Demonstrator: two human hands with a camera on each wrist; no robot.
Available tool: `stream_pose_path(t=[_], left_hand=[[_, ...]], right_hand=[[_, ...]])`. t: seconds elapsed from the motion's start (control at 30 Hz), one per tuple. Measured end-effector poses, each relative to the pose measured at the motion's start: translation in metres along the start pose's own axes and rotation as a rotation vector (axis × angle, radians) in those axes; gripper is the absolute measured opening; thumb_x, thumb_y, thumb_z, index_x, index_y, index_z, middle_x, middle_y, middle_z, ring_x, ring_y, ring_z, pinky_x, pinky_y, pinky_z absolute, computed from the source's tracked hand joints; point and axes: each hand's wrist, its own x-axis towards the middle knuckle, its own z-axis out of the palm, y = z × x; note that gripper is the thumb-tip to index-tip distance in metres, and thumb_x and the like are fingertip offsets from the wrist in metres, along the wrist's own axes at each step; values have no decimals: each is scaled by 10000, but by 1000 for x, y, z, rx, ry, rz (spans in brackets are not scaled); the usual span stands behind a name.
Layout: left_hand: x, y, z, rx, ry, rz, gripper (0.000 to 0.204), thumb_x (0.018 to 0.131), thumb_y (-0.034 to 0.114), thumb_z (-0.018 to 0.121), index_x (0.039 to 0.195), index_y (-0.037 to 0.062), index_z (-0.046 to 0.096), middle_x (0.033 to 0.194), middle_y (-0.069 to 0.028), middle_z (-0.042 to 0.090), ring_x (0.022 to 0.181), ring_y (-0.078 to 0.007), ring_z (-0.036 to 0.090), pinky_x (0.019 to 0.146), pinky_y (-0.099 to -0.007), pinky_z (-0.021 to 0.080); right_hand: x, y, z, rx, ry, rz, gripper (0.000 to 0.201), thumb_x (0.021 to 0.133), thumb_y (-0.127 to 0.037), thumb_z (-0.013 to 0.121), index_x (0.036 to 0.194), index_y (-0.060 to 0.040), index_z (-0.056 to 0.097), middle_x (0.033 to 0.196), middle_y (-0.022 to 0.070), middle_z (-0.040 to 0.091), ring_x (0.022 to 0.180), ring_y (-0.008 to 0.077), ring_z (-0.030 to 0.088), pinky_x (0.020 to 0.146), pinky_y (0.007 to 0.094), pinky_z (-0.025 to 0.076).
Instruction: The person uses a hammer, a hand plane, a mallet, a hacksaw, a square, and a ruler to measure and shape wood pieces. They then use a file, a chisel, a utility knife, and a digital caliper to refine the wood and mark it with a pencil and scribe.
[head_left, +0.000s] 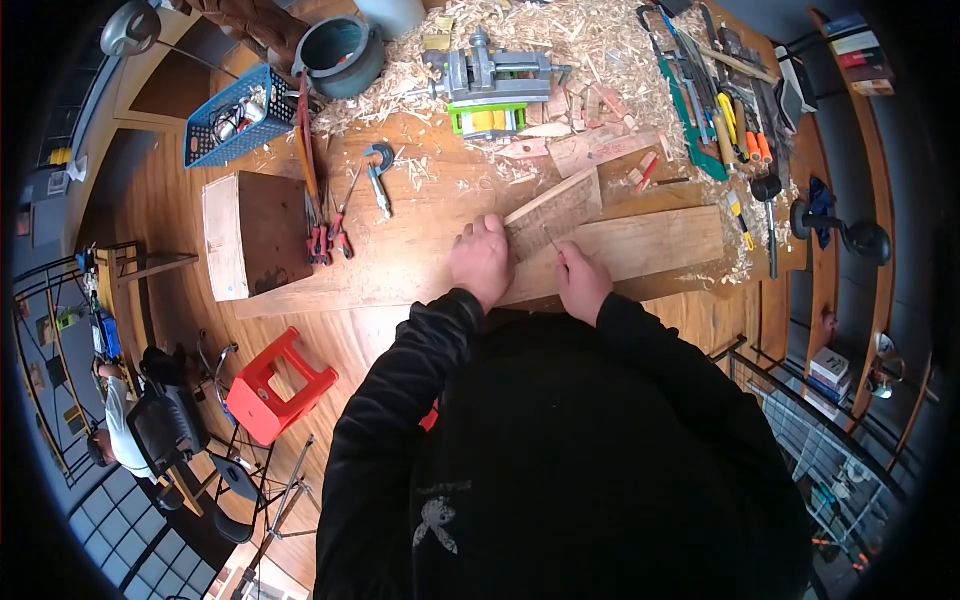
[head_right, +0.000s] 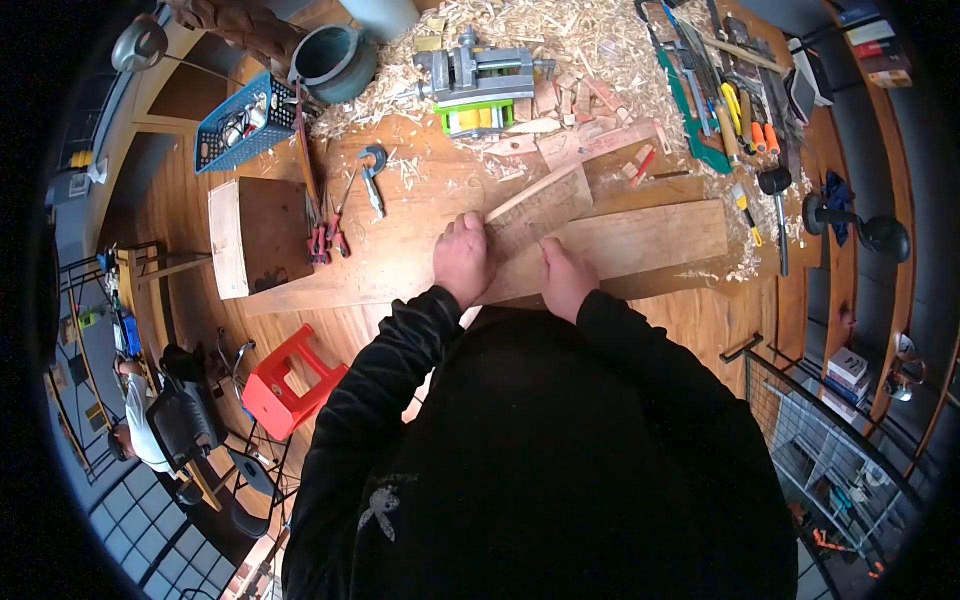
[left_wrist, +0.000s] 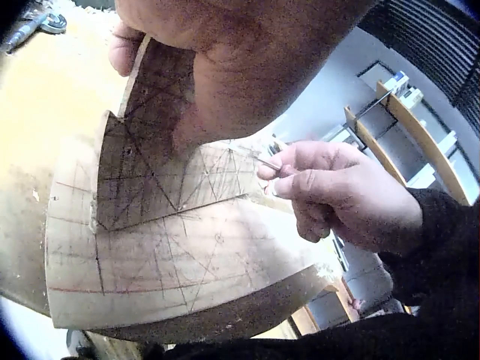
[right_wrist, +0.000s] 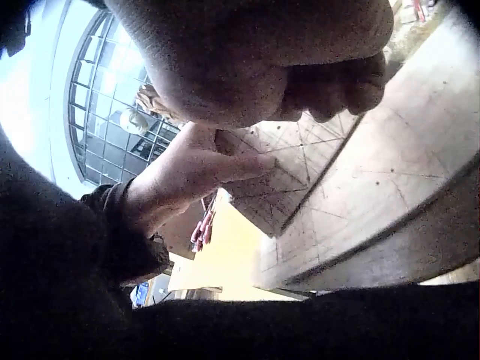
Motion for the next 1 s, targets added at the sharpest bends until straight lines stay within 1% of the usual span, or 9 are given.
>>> stream_pose_path(t=[0.17,0.23,0.37,0.43,0.57,0.67,0.77,0.87,1.0], left_hand=[[3,-8,0,-20,10,-35,321,701,76,643,949,-9,458,885,-219,576,829,-381,598,719,-453,504],[3,-10,1,-44,5,-13,312,706,76,637,947,-12,458,871,-220,579,823,-381,602,719,-452,508],[2,-5,0,2,-32,-28,309,706,74,637,944,-10,459,866,-217,581,816,-383,604,718,-452,509],[4,-4,0,41,-18,-51,271,706,54,620,932,22,475,900,-168,599,842,-327,627,734,-398,516],[4,-4,-1,57,-16,-23,261,709,63,612,928,18,476,900,-170,599,841,-320,629,727,-407,515],[4,-4,3,68,-23,-45,252,714,62,606,924,17,474,897,-175,597,839,-325,627,724,-413,513],[4,-4,3,3,27,-36,342,702,109,675,938,-4,455,865,-210,583,822,-376,611,721,-444,511],[4,-3,0,29,-32,-36,350,702,109,677,947,-2,452,877,-209,582,821,-372,611,718,-445,512],[4,-6,5,38,27,-4,350,700,103,673,950,0,451,886,-211,582,804,-367,613,704,-438,516]], right_hand=[[-8,-5,-4,-69,-11,-23,122,928,-169,509,977,-57,504,780,221,627,746,449,605,653,541,468],[-12,-6,-5,-126,-103,96,140,946,-190,489,979,-56,508,783,226,635,749,454,607,663,548,468],[4,-7,1,-67,-35,19,158,963,-208,472,998,-60,513,778,224,641,744,459,608,672,556,469],[-7,-7,1,-114,-31,21,165,962,-209,477,996,-55,528,765,224,638,740,454,610,671,551,473],[-9,-7,-3,-175,-144,120,165,958,-204,481,985,-52,541,763,230,635,744,454,608,672,547,475],[10,-8,-1,-102,-34,-21,157,963,-196,476,975,-57,547,770,233,635,746,448,610,668,547,475],[-12,-8,-2,-110,-85,56,161,962,-198,478,958,-54,551,764,233,632,745,446,610,665,542,476],[-1,-2,0,-121,-75,33,170,961,-207,481,945,-53,549,760,235,630,748,450,610,664,541,476],[10,-10,0,-85,-77,63,184,959,-222,483,938,-50,544,763,240,631,755,454,611,671,541,477]])
